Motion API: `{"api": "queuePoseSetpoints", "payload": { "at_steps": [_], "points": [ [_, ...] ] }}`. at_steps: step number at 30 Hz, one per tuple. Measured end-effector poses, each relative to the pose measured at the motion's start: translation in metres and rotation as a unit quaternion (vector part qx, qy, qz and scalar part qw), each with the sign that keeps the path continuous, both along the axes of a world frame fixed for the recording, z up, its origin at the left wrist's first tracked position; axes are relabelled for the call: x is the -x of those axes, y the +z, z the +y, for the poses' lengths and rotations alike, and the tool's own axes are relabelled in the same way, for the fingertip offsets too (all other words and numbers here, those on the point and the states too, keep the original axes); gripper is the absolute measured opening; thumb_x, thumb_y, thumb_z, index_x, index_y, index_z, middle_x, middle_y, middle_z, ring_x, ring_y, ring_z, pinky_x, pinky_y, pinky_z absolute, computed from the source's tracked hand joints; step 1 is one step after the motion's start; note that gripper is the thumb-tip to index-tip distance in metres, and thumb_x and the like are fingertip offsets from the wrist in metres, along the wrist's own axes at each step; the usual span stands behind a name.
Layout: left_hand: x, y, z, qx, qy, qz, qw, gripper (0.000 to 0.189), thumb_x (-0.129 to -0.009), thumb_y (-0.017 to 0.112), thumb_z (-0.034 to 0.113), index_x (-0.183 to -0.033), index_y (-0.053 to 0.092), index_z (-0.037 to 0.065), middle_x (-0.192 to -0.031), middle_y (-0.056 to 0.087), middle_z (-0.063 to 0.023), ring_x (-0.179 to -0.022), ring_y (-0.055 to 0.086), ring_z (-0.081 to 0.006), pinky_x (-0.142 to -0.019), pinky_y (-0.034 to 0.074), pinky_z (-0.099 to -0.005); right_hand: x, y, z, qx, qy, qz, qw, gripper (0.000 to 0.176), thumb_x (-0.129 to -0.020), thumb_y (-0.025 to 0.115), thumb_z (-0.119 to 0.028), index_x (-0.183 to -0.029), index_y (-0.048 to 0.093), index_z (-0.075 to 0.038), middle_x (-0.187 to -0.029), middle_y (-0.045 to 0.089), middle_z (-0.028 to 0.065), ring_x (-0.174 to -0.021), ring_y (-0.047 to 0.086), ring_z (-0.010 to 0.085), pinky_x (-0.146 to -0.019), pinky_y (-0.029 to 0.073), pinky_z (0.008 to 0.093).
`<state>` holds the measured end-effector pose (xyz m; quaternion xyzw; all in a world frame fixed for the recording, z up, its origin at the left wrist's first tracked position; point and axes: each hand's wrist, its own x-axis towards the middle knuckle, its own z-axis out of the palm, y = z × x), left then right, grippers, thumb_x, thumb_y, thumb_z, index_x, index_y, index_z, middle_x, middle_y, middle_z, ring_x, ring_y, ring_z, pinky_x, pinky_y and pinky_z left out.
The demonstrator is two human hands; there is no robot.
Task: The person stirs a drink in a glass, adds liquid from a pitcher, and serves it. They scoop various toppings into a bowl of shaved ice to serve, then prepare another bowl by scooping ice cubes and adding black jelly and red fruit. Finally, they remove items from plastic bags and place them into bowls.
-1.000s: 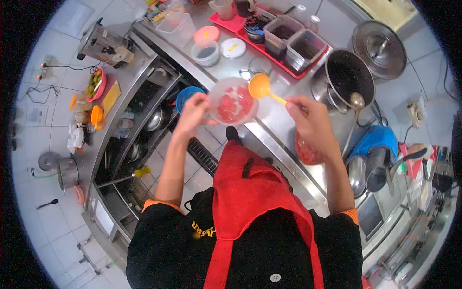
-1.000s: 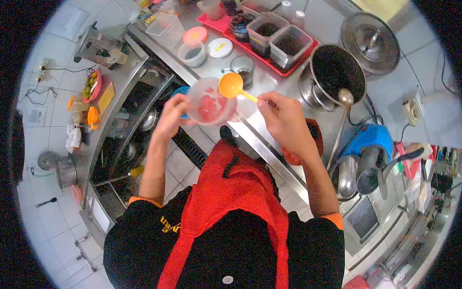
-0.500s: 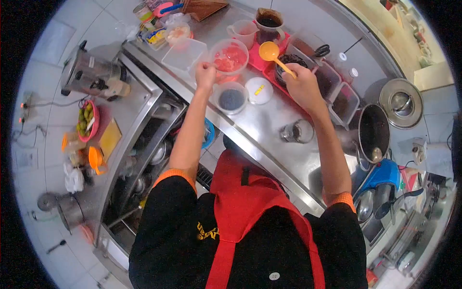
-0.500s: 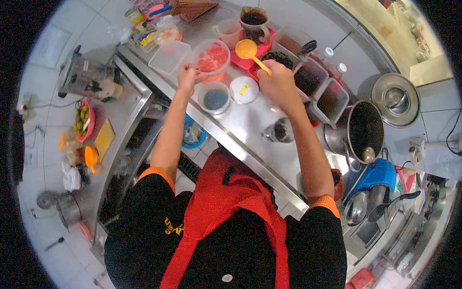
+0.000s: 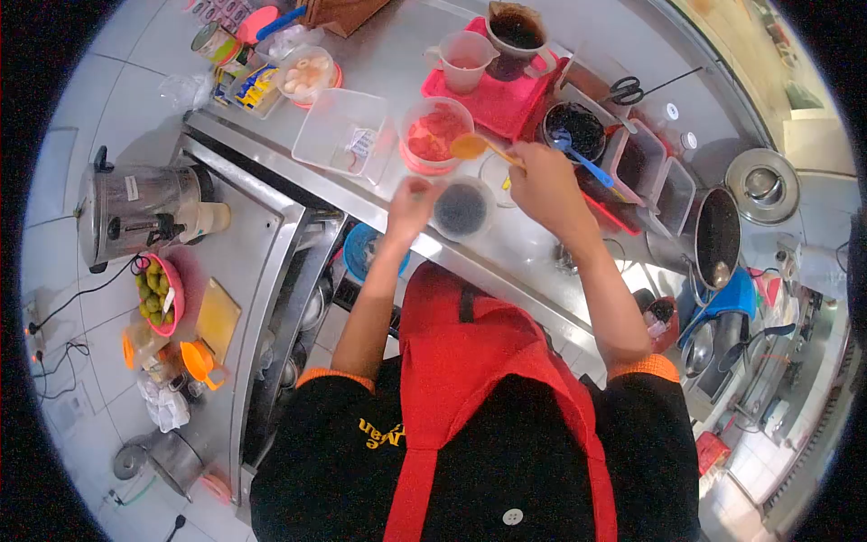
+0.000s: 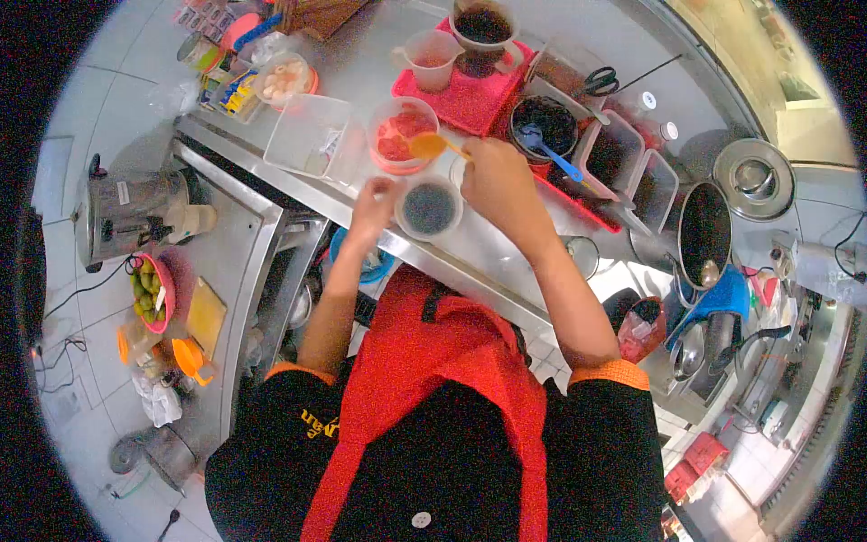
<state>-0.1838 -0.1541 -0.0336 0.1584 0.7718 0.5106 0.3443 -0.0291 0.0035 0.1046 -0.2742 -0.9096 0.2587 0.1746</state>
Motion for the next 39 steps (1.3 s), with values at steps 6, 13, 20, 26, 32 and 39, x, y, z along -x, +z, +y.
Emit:
{"api": "queuePoseSetpoints", "payload": {
  "at_steps": [6,13,20,26,32,39],
  "points": [
    [-0.003,0.011,-0.017,-0.013,-0.096,-0.096,0.991,0.027,-0.084,0.070,0.020,-0.097,0.058,-0.001,-0.089,0.059,-0.0081,-0.074,0.059,-0.0132,-0.059,0.055,-0.0281,-0.032,0.001,-0.041,0.107,0.003,-0.024,0.994,0.018,-0.079,0.056,-0.002,-0.093,0.065,0.005,-0.082,0.061,0.0266,-0.079,0.060,0.0440,-0.075,0.048,0.0487],
    [-0.001,0.011,-0.018,-0.038,-0.109,-0.220,0.969,0.020,-0.087,0.064,0.009,-0.103,0.057,0.000,-0.085,0.055,-0.0053,-0.078,0.061,-0.0157,-0.067,0.060,-0.0327,-0.051,0.032,-0.006,0.085,-0.190,0.022,0.978,0.022,-0.085,0.056,-0.008,-0.101,0.065,0.005,-0.087,0.064,0.0258,-0.081,0.064,0.0376,-0.074,0.049,0.0411],
    [0.011,0.045,-0.023,-0.016,-0.217,-0.087,0.972,0.034,-0.087,0.064,0.016,-0.116,0.054,0.001,-0.104,0.059,-0.0061,-0.082,0.057,-0.0121,-0.063,0.048,-0.0261,-0.080,0.022,0.084,0.116,-0.295,0.014,0.948,0.029,-0.086,0.053,-0.015,-0.103,0.066,0.004,-0.079,0.067,0.0203,-0.072,0.066,0.0259,-0.068,0.049,0.0357],
    [0.025,0.107,-0.039,-0.043,-0.223,-0.168,0.959,0.038,-0.090,0.061,0.022,-0.122,0.051,0.004,-0.104,0.059,-0.0054,-0.087,0.058,-0.0136,-0.071,0.051,-0.0287,-0.056,0.043,0.079,0.010,-0.273,0.033,0.961,0.026,-0.086,0.051,-0.012,-0.101,0.066,0.003,-0.085,0.067,0.0240,-0.079,0.067,0.0350,-0.072,0.049,0.0407],
    [0.046,0.086,-0.112,0.124,-0.314,-0.267,0.903,0.040,-0.096,0.049,0.043,-0.107,0.056,0.005,-0.090,0.060,-0.0055,-0.085,0.061,-0.0155,-0.069,0.058,-0.0360,-0.037,0.026,-0.030,0.192,-0.070,-0.137,0.969,0.025,-0.083,0.051,-0.011,-0.096,0.066,0.004,-0.088,0.064,0.0287,-0.082,0.064,0.0409,-0.075,0.049,0.0455],
    [-0.042,-0.058,-0.212,0.392,-0.241,-0.415,0.784,0.089,-0.081,0.044,0.076,-0.138,0.040,0.009,-0.135,0.047,-0.0177,-0.120,0.050,-0.0359,-0.087,0.049,-0.0570,-0.037,-0.032,-0.044,0.099,-0.121,0.015,0.988,0.028,-0.084,0.049,-0.007,-0.104,0.064,0.005,-0.092,0.064,0.0288,-0.087,0.064,0.0410,-0.078,0.048,0.0451]
  ]
}}
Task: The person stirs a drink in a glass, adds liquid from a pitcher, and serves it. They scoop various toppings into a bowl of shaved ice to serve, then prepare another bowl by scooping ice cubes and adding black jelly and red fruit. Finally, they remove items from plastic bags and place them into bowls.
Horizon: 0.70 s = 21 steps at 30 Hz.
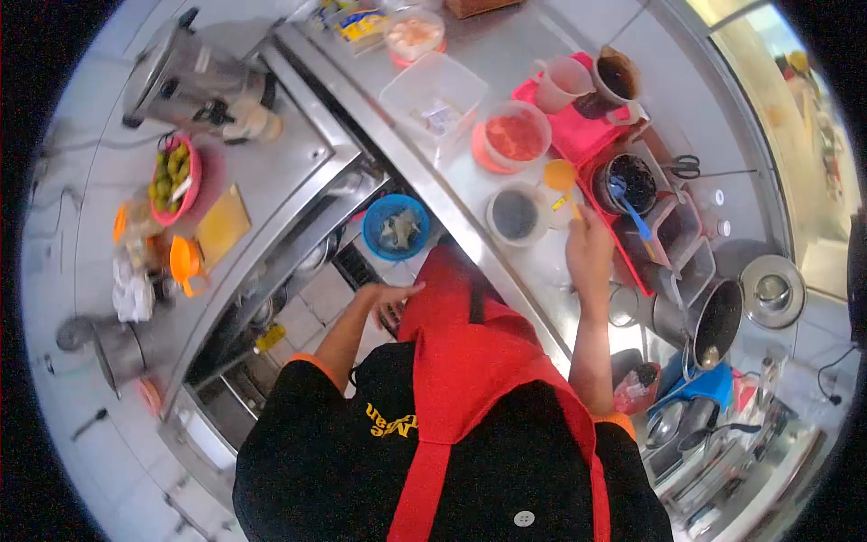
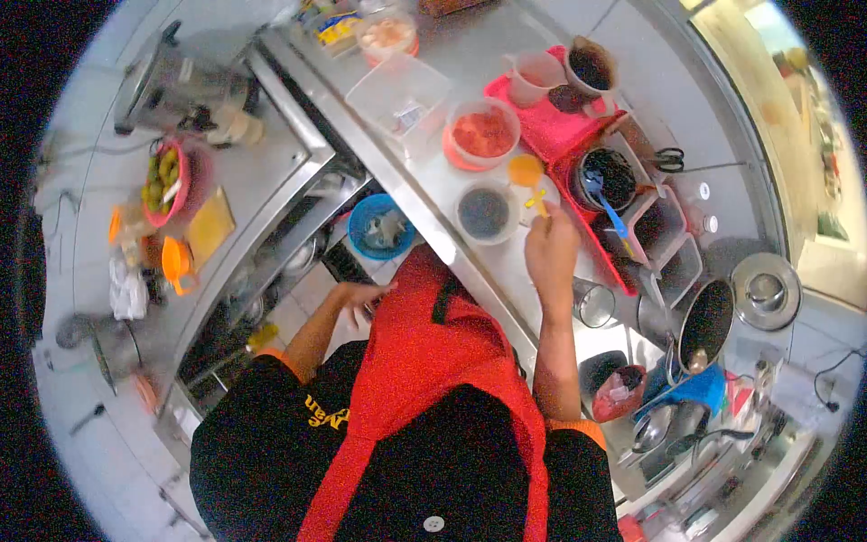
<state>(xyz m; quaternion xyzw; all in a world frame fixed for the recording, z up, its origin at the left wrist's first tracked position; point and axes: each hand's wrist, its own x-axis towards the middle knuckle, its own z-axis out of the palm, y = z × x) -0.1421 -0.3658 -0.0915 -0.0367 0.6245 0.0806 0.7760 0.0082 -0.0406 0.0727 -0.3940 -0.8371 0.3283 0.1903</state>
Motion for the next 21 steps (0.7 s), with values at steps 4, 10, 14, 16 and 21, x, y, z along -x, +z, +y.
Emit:
{"api": "queuePoseSetpoints", "payload": {
  "at_steps": [4,10,14,16,21],
  "points": [
    [-0.119,-0.069,-0.126,-0.058,0.335,-0.241,0.909,0.088,-0.080,0.044,0.076,-0.148,0.026,0.023,-0.147,0.039,-0.0078,-0.126,0.046,-0.0329,-0.099,0.040,-0.0544,-0.006,-0.031,0.017,-0.019,-0.018,-0.044,0.999,0.030,-0.084,0.051,-0.016,-0.101,0.065,0.004,-0.091,0.065,0.0284,-0.088,0.064,0.0411,-0.080,0.048,0.0452],
    [-0.335,-0.224,-0.346,-0.043,0.205,-0.210,0.955,0.052,-0.084,0.064,0.026,-0.128,0.053,0.001,-0.126,0.059,-0.0069,-0.104,0.058,-0.0180,-0.082,0.049,-0.0372,0.031,-0.040,-0.013,-0.213,-0.056,-0.216,0.951,0.046,-0.083,0.056,-0.030,-0.119,0.058,-0.002,-0.103,0.061,0.0251,-0.092,0.058,0.0435,-0.083,0.044,0.0512],
    [-0.307,-0.092,-0.323,0.066,0.453,-0.029,0.888,0.073,-0.083,0.060,0.050,-0.139,0.038,0.008,-0.138,0.047,-0.0107,-0.120,0.049,-0.0263,-0.091,0.046,-0.0484,0.101,0.034,-0.060,-0.221,0.119,0.039,0.967,0.046,-0.084,0.060,-0.023,-0.125,0.055,-0.004,-0.107,0.058,0.0230,-0.099,0.054,0.0404,-0.088,0.043,0.0500],
    [-0.268,-0.044,-0.310,0.054,0.558,0.000,0.828,0.084,-0.082,0.057,0.061,-0.144,0.031,0.011,-0.144,0.040,-0.0126,-0.127,0.044,-0.0305,-0.095,0.044,-0.0540,0.143,0.034,-0.089,-0.241,0.224,0.181,0.927,0.038,-0.085,0.059,-0.015,-0.120,0.057,-0.001,-0.107,0.058,0.0183,-0.101,0.055,0.0333,-0.083,0.045,0.0430],
    [-0.221,-0.025,-0.340,-0.039,0.649,-0.010,0.760,0.095,-0.077,0.051,0.075,-0.148,0.020,0.020,-0.150,0.030,-0.0144,-0.132,0.036,-0.0387,-0.096,0.040,-0.0603,0.212,0.080,-0.291,-0.023,0.401,0.193,0.895,0.033,-0.086,0.061,-0.013,-0.116,0.059,0.000,-0.106,0.058,0.0152,-0.100,0.056,0.0284,-0.087,0.044,0.0370]
  ]
}}
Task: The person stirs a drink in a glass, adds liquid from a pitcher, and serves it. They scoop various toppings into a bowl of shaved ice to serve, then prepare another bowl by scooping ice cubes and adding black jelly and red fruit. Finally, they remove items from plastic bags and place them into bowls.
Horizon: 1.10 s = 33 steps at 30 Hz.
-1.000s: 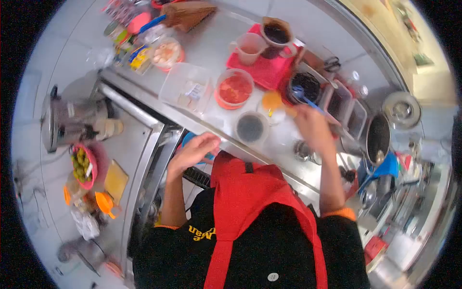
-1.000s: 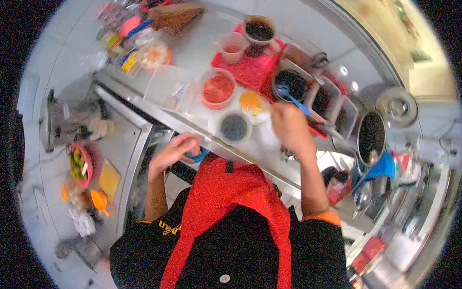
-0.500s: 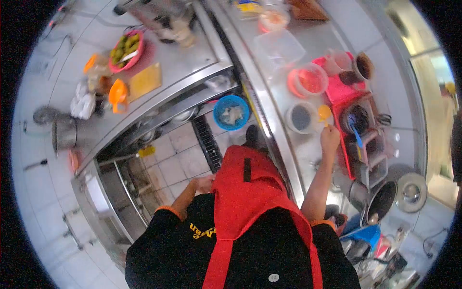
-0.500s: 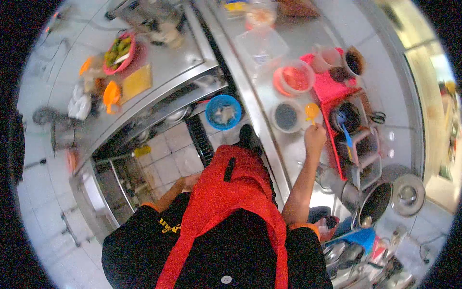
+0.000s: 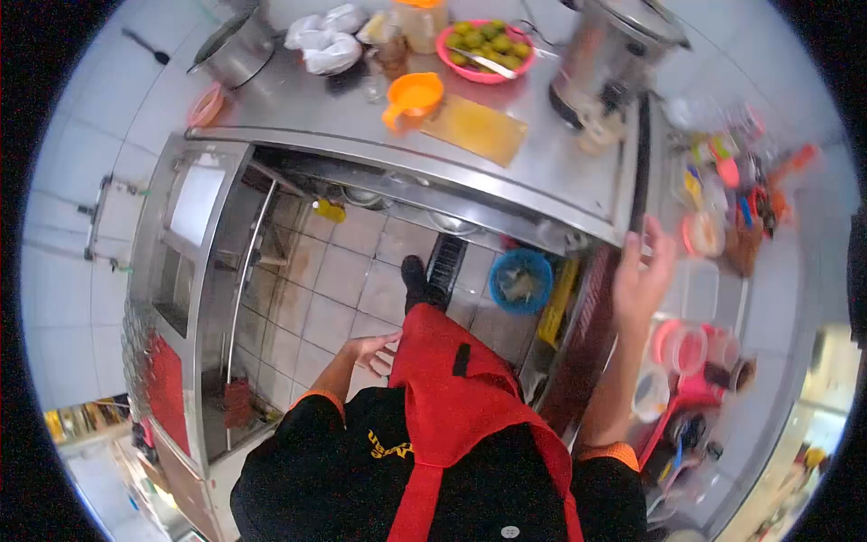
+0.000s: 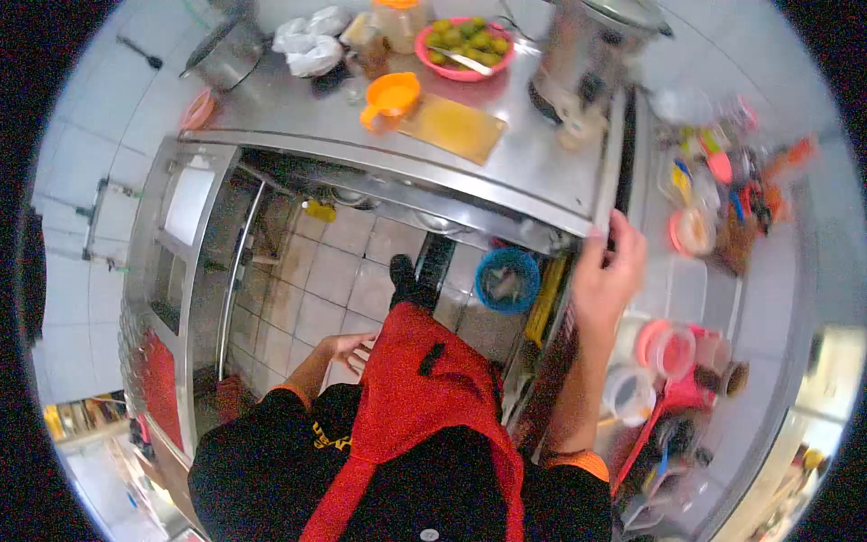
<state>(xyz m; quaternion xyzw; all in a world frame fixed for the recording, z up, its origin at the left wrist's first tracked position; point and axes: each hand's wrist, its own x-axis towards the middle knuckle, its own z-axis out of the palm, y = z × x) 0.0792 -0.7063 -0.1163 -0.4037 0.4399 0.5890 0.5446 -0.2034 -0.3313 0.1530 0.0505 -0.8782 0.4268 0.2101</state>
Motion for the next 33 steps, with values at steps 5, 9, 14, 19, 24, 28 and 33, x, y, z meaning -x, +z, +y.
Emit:
{"api": "queuePoseSetpoints", "payload": {
  "at_steps": [5,9,14,19,24,28,33],
  "points": [
    [0.005,-0.056,-0.158,0.186,-0.019,0.110,0.976,0.067,-0.083,0.057,0.062,-0.131,0.048,0.016,-0.117,0.056,-0.0069,-0.101,0.057,-0.0234,-0.084,0.049,-0.0469,0.077,-0.031,-0.228,-0.036,0.197,0.014,0.980,0.031,-0.084,0.060,-0.010,-0.114,0.057,0.000,-0.105,0.056,0.0190,-0.103,0.053,0.0348,-0.092,0.042,0.0387],
    [0.054,-0.086,-0.284,0.302,0.119,0.328,0.887,0.038,-0.092,0.058,0.039,-0.114,0.056,0.008,-0.095,0.058,-0.0006,-0.084,0.054,-0.0111,-0.069,0.047,-0.0280,0.159,-0.034,-0.385,-0.017,0.331,0.013,0.943,0.033,-0.083,0.062,-0.012,-0.113,0.058,-0.001,-0.105,0.057,0.0180,-0.100,0.055,0.0339,-0.089,0.044,0.0391],
    [0.260,0.091,-0.337,0.323,0.224,0.548,0.738,0.026,-0.092,0.059,0.020,-0.108,0.059,-0.001,-0.096,0.066,-0.0071,-0.092,0.060,-0.0136,-0.082,0.048,-0.0274,0.302,-0.016,-0.530,0.011,0.357,-0.044,0.933,0.030,-0.082,0.062,-0.015,-0.109,0.062,0.000,-0.092,0.065,0.0190,-0.082,0.064,0.0299,-0.076,0.050,0.0384],
    [0.423,0.164,-0.350,0.286,0.226,0.619,0.696,0.021,-0.092,0.060,0.020,-0.106,0.062,0.004,-0.098,0.066,-0.0055,-0.091,0.060,-0.0127,-0.078,0.048,-0.0276,0.447,-0.053,-0.638,-0.316,0.437,0.069,0.839,0.029,-0.080,0.059,-0.012,-0.108,0.066,-0.009,-0.101,0.065,0.0213,-0.093,0.066,0.0315,-0.082,0.051,0.0439],
    [0.482,0.187,-0.344,0.285,0.165,0.644,0.690,0.016,-0.092,0.059,0.016,-0.103,0.062,0.004,-0.094,0.065,-0.0035,-0.087,0.060,-0.0112,-0.073,0.049,-0.0269,0.510,-0.118,-0.691,-0.515,0.454,0.089,0.721,0.025,-0.078,0.059,-0.013,-0.101,0.070,-0.013,-0.099,0.066,0.0186,-0.099,0.062,0.0333,-0.086,0.051,0.0430],
    [0.511,0.179,-0.387,0.290,0.207,0.623,0.696,0.014,-0.092,0.058,0.012,-0.101,0.062,0.001,-0.093,0.065,-0.0038,-0.085,0.060,-0.0113,-0.072,0.049,-0.0257,0.541,-0.124,-0.717,-0.496,0.515,0.024,0.698,0.022,-0.076,0.061,-0.018,-0.095,0.070,-0.012,-0.097,0.067,0.0150,-0.089,0.066,0.0341,-0.079,0.052,0.0440],
    [0.598,0.173,-0.427,0.311,0.247,0.648,0.650,0.017,-0.090,0.059,0.012,-0.103,0.061,0.000,-0.095,0.064,-0.0062,-0.086,0.060,-0.0153,-0.076,0.050,-0.0274,0.588,-0.102,-0.713,-0.377,0.609,0.101,0.690,0.017,-0.077,0.059,-0.011,-0.090,0.067,-0.007,-0.080,0.066,0.0157,-0.075,0.063,0.0328,-0.071,0.051,0.0410]
  ]
}}
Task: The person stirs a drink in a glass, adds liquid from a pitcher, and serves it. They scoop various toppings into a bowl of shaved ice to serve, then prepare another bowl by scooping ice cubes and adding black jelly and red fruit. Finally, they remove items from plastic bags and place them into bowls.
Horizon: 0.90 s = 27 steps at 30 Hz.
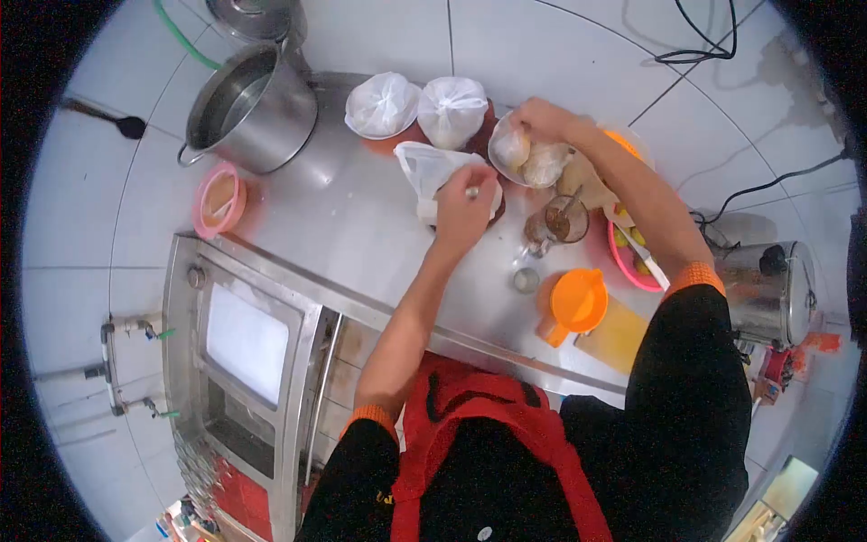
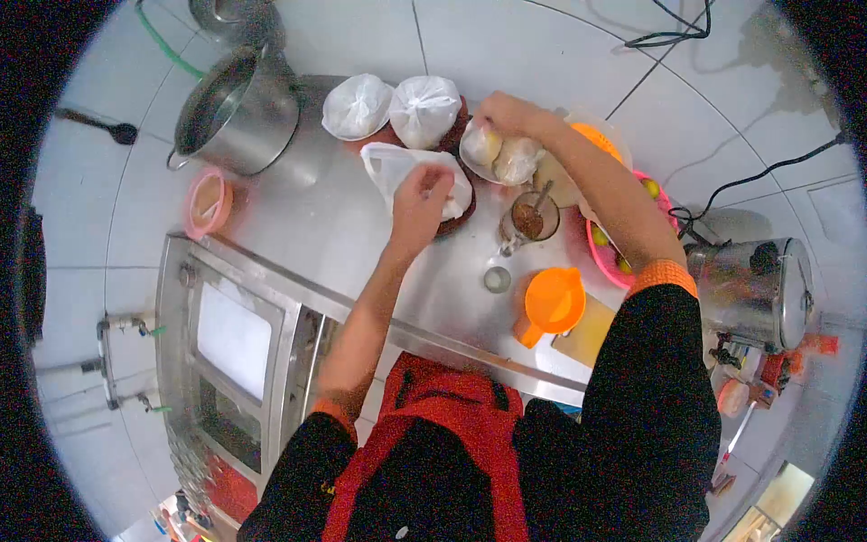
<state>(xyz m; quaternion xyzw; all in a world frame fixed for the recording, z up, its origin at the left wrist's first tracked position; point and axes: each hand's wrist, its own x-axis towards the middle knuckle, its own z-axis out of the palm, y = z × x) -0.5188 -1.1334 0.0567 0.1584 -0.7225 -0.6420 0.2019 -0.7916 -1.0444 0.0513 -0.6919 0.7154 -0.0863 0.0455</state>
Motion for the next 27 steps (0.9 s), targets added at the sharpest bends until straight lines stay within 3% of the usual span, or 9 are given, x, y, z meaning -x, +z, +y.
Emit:
{"api": "queuePoseSetpoints", "payload": {
  "at_steps": [3,5,8,11,14,17,21,23,27],
  "points": [
    [0.061,0.018,-0.014,0.096,0.019,0.058,0.994,0.022,-0.084,0.065,0.018,-0.097,0.062,0.000,-0.094,0.065,-0.0127,-0.085,0.063,-0.0218,-0.076,0.050,-0.0324,-0.008,0.045,0.012,0.007,-0.072,-0.110,0.991,0.013,-0.080,0.056,-0.009,-0.090,0.064,-0.005,-0.080,0.065,0.0166,-0.070,0.059,0.0322,-0.069,0.049,0.0376],
    [0.099,0.011,-0.027,0.297,0.051,0.160,0.940,0.034,-0.083,0.067,0.024,-0.105,0.061,-0.002,-0.101,0.065,-0.0171,-0.094,0.063,-0.0266,-0.079,0.050,-0.0347,-0.022,0.054,0.012,0.150,-0.153,-0.238,0.947,0.014,-0.082,0.056,-0.011,-0.091,0.064,-0.004,-0.079,0.064,0.0165,-0.070,0.058,0.0316,-0.068,0.048,0.0367],
    [0.124,0.008,-0.040,0.178,-0.055,0.067,0.980,0.047,-0.083,0.069,0.031,-0.116,0.058,-0.001,-0.096,0.066,-0.0155,-0.088,0.064,-0.0216,-0.079,0.049,-0.0333,-0.036,0.064,0.010,0.184,-0.268,-0.299,0.897,0.018,-0.089,0.058,-0.016,-0.096,0.063,-0.001,-0.076,0.060,0.0062,-0.065,0.058,0.0120,-0.057,0.051,0.0310],
    [0.142,0.006,-0.049,0.177,-0.068,0.039,0.981,0.044,-0.084,0.069,0.029,-0.114,0.060,-0.002,-0.096,0.068,-0.0159,-0.085,0.063,-0.0209,-0.075,0.049,-0.0322,-0.040,0.061,0.004,0.174,-0.391,-0.325,0.844,0.017,-0.089,0.057,-0.014,-0.097,0.064,-0.001,-0.077,0.061,0.0085,-0.058,0.057,0.0103,-0.051,0.050,0.0280],
    [0.156,-0.002,-0.053,0.194,-0.060,0.071,0.977,0.038,-0.085,0.069,0.026,-0.111,0.062,-0.002,-0.095,0.068,-0.0147,-0.081,0.062,-0.0200,-0.074,0.049,-0.0323,-0.035,0.056,0.002,0.205,-0.399,-0.235,0.862,0.020,-0.082,0.057,-0.016,-0.093,0.067,-0.003,-0.077,0.066,0.0163,-0.074,0.066,0.0270,-0.072,0.052,0.0388],
    [0.164,-0.005,-0.054,0.201,-0.044,0.079,0.975,0.033,-0.085,0.068,0.022,-0.108,0.063,-0.002,-0.095,0.067,-0.0145,-0.081,0.062,-0.0214,-0.075,0.049,-0.0333,-0.029,0.049,0.002,0.226,-0.395,-0.274,0.847,0.020,-0.078,0.057,-0.012,-0.092,0.068,-0.003,-0.082,0.067,0.0175,-0.078,0.065,0.0317,-0.073,0.052,0.0404],
    [0.156,-0.025,-0.054,0.212,-0.060,0.085,0.972,0.026,-0.079,0.070,0.013,-0.101,0.063,0.001,-0.093,0.063,-0.0122,-0.088,0.061,-0.0243,-0.079,0.046,-0.0346,-0.022,0.028,0.002,0.256,-0.310,-0.199,0.894,0.021,-0.075,0.059,-0.011,-0.092,0.069,-0.004,-0.085,0.067,0.0176,-0.082,0.065,0.0324,-0.075,0.051,0.0392],
    [0.153,-0.036,-0.054,0.199,-0.072,0.078,0.974,0.025,-0.077,0.070,0.011,-0.099,0.063,0.002,-0.092,0.062,-0.0114,-0.090,0.060,-0.0247,-0.079,0.046,-0.0349,-0.020,0.020,0.003,0.174,-0.226,-0.169,0.943,0.023,-0.076,0.057,-0.004,-0.096,0.068,-0.002,-0.091,0.068,0.0124,-0.081,0.063,0.0200,-0.072,0.051,0.0337],
    [0.148,-0.062,-0.049,0.198,-0.114,0.079,0.970,0.022,-0.067,0.065,0.002,-0.088,0.058,-0.002,-0.091,0.058,-0.0157,-0.090,0.057,-0.0318,-0.079,0.045,-0.0389,-0.018,0.015,0.006,0.044,-0.259,-0.273,0.925,0.022,-0.076,0.058,-0.006,-0.096,0.069,-0.002,-0.096,0.068,0.0131,-0.081,0.063,0.0218,-0.074,0.051,0.0344]
  ]
}}
